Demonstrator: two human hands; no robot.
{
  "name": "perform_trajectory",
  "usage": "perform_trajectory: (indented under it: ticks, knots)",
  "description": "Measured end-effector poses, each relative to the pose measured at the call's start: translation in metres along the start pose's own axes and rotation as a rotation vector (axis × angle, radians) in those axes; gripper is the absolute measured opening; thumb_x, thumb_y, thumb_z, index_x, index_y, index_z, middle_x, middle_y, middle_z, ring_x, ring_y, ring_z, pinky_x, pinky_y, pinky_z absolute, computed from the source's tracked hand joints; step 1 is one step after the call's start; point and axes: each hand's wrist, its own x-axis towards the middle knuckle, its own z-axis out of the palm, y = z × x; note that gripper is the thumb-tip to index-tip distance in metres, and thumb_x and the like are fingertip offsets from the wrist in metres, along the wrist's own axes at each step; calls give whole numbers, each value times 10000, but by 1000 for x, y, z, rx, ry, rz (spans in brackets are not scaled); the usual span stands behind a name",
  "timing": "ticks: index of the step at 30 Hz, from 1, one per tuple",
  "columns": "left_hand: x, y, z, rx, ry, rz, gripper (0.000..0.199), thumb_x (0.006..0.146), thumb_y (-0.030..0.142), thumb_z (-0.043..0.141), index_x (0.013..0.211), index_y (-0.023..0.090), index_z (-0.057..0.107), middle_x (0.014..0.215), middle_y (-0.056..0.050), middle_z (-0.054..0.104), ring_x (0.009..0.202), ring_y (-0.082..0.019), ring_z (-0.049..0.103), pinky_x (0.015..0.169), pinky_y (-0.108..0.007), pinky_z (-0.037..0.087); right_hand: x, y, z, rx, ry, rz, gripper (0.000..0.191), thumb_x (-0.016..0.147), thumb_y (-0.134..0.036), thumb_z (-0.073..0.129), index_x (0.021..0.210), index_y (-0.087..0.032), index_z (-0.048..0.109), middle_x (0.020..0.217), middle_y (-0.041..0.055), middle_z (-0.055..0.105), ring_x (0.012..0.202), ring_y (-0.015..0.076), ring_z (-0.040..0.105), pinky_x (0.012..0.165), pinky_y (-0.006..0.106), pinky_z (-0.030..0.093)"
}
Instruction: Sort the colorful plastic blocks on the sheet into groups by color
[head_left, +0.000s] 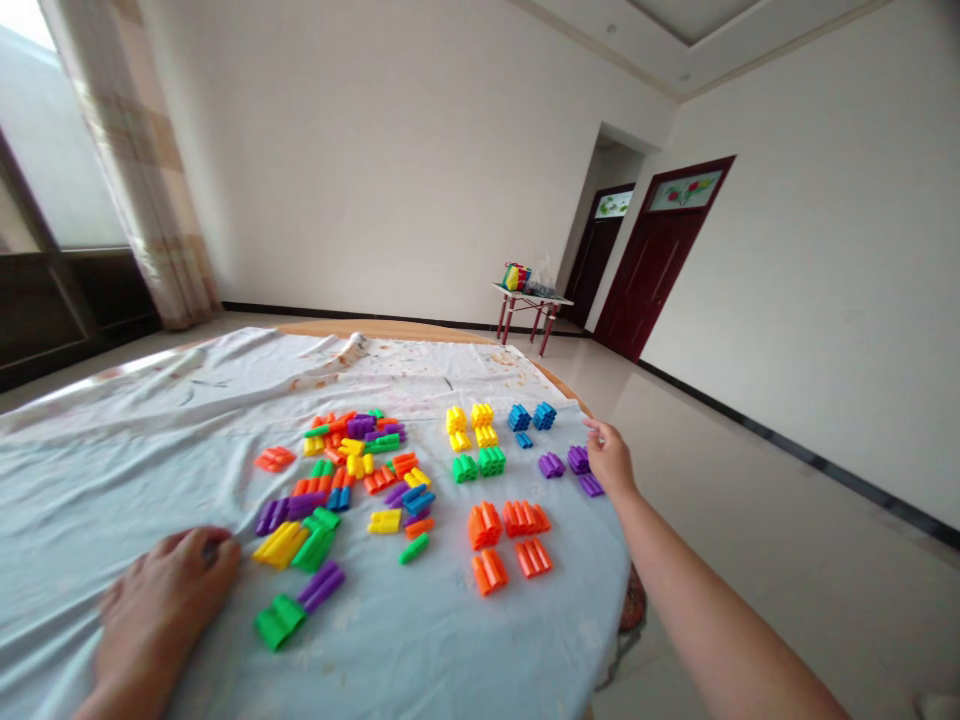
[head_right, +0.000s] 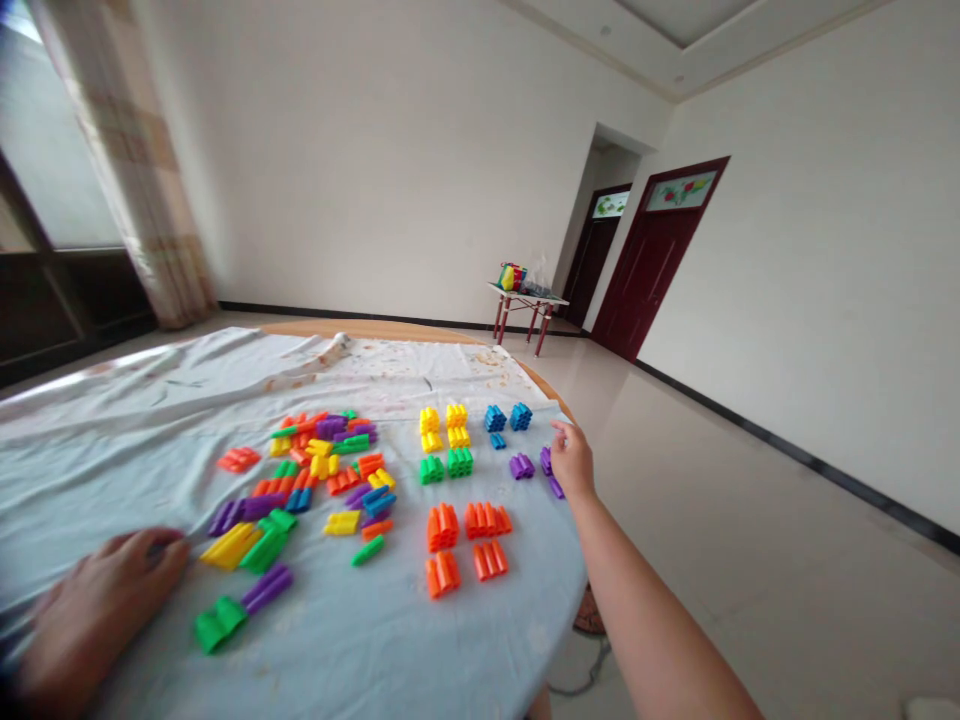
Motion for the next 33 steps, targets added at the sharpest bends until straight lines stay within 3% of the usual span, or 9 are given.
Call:
perform_trajectory:
  ticks: [3, 7, 9, 12, 18, 21, 28, 33]
  knots:
    - [-3, 3, -1, 10, 33, -8, 445, 866, 439, 229, 1023, 265, 607, 1210, -63, 610, 1086, -260, 509, 934, -397, 355, -31, -63, 21, 219, -40, -184, 324, 808, -160, 415, 1052, -163, 628, 1061, 106, 656, 915, 199, 622, 803, 331, 508]
    - [-4, 5, -4, -42, 26, -8, 429, 851, 440, 284, 1031, 244, 620, 1181, -81, 615, 1091, -292, 507, 955, -432, 352, -93, -147, 54, 413, -314, -464, 251, 854, -159, 441, 969, -199, 660, 962, 60, 681, 936, 172, 620, 860, 313, 486]
    - [-6, 7, -7, -78, 22, -2, 446, 844, 440, 290, 1032, 224, 633, 1188, -111, 603, 1103, -316, 504, 964, -453, 347, -122, -176, 71, 441, -468, -569, 248, 841, -128, 476, 972, -214, 667, 962, 38, 687, 939, 162, 616, 892, 314, 470]
    - [-11, 9, -11, -102, 28, 6, 462, 843, 436, 281, 1032, 214, 640, 1193, -134, 593, 1118, -330, 499, 973, -468, 339, -153, -201, 93, 424, -600, -577, 242, 804, -92, 524, 959, -205, 672, 969, 39, 687, 949, 169, 613, 890, 318, 466]
    - [-16, 12, -14, -125, 39, -14, 426, 827, 420, 308, 995, 221, 645, 1166, -125, 598, 1103, -325, 503, 967, -459, 345, -190, -218, 117, 365, -767, -685, 352, 771, -65, 545, 1078, -214, 632, 1100, 38, 666, 1053, 180, 572, 967, 347, 411]
    - [-16, 12, -14, -131, 42, -14, 423, 830, 417, 297, 981, 226, 642, 1159, -120, 596, 1100, -317, 501, 972, -455, 339, -202, -219, 121, 310, -815, -756, 394, 788, -136, 600, 1176, -205, 589, 1187, 57, 625, 1093, 198, 540, 977, 361, 397]
    - [-17, 12, -14, -136, 32, -9, 430, 833, 422, 293, 998, 223, 637, 1177, -121, 587, 1113, -314, 495, 982, -451, 332, -202, -211, 119, 139, -726, -698, 338, 775, -368, 704, 1074, -226, 634, 977, 57, 623, 979, 230, 537, 902, 390, 417]
    - [-17, 12, -15, -135, 28, -11, 438, 829, 425, 294, 1010, 220, 636, 1184, -122, 585, 1122, -317, 492, 990, -452, 333, -199, -207, 115, 115, -704, -639, 423, 716, -472, 736, 1035, -207, 654, 946, 72, 629, 981, 250, 537, 903, 403, 424]
